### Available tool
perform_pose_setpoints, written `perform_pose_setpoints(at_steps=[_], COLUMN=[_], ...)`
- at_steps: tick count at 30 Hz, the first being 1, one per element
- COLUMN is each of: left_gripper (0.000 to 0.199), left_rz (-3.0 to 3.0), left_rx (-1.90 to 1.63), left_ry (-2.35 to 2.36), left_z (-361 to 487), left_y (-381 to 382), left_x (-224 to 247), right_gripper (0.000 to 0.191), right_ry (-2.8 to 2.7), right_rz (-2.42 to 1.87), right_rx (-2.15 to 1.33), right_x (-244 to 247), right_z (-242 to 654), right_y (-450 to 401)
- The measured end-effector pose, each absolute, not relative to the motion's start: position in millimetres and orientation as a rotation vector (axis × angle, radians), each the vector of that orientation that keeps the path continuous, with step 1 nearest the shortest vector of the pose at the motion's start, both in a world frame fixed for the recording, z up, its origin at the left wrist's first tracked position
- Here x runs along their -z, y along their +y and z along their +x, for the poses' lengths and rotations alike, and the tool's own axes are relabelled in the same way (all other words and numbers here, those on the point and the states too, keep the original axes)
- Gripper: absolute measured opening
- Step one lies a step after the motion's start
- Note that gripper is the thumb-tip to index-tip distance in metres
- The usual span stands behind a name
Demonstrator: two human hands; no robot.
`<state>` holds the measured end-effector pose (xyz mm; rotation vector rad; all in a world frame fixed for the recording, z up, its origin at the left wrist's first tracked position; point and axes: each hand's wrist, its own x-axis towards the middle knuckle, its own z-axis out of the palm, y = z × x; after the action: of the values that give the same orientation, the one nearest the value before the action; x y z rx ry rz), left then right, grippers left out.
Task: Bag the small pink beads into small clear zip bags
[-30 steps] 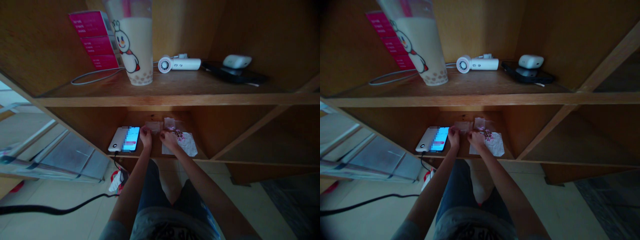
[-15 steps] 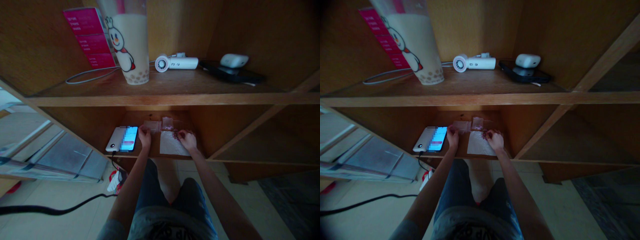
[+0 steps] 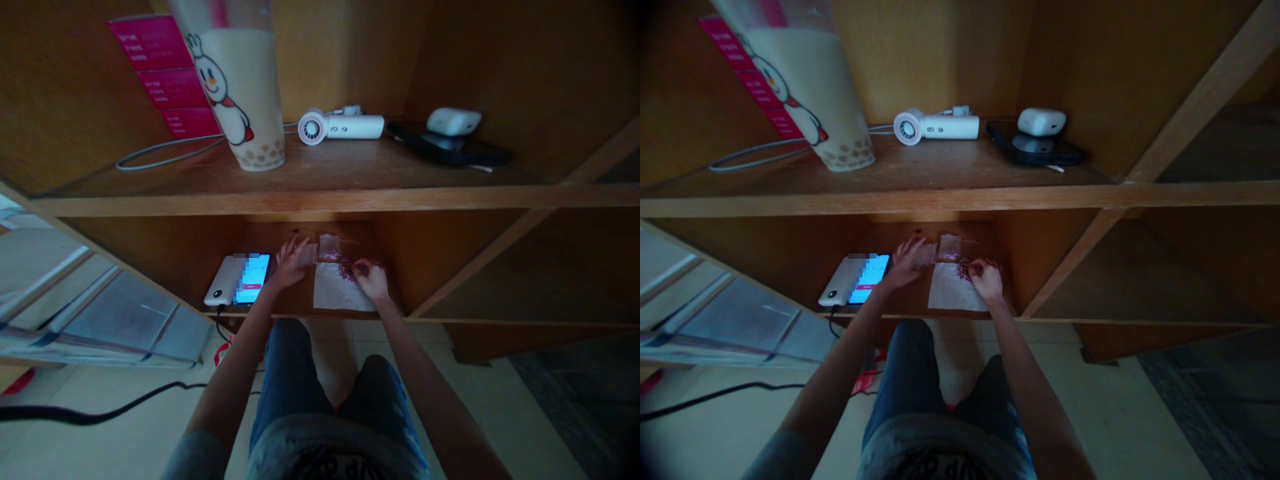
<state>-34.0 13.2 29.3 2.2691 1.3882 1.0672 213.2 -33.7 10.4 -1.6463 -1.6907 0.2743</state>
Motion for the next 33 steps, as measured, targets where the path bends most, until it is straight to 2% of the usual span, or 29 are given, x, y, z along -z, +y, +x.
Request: perform_pose_setpoints(at_steps=[5,10,13,21,28,33], left_gripper=[0.082,0.116,0.122,0.114,0.088,0.081], left_rz=[2.447,2.535,2.616,2.783,2.834,2.807], left_rx=[-0.662,-0.010,0.212,0.196,0.132,-0.042], left_ry=[1.222,1.255,1.261,1.136,1.013,0.935], left_z=[-40.4,-36.0,-33.9,-32.6,-36.5,-36.8], left_y=[43.2,59.8,63.2,70.2,73.2,77.3], left_x=[-52.8,-65.8,-70.6,-65.8,-54.9,-53.6], right_gripper=[0.018,0.018,0.018,0.019,0.018,0.019], right_ry=[-1.646,-1.601,-1.580,-1.520,-1.500,-1.477], right_rz=[-1.644,-1.623,-1.605,-1.634,-1.610,-1.604], right_rx=[-0.326,-0.365,-0.368,-0.433,-0.443,-0.469], right_x=[-7.1,-0.8,1.1,-3.1,-0.3,-0.2], right_z=[213.7,215.9,216.6,214.6,216.1,216.3], right_y=[-32.0,-29.1,-27.9,-28.7,-27.3,-27.8])
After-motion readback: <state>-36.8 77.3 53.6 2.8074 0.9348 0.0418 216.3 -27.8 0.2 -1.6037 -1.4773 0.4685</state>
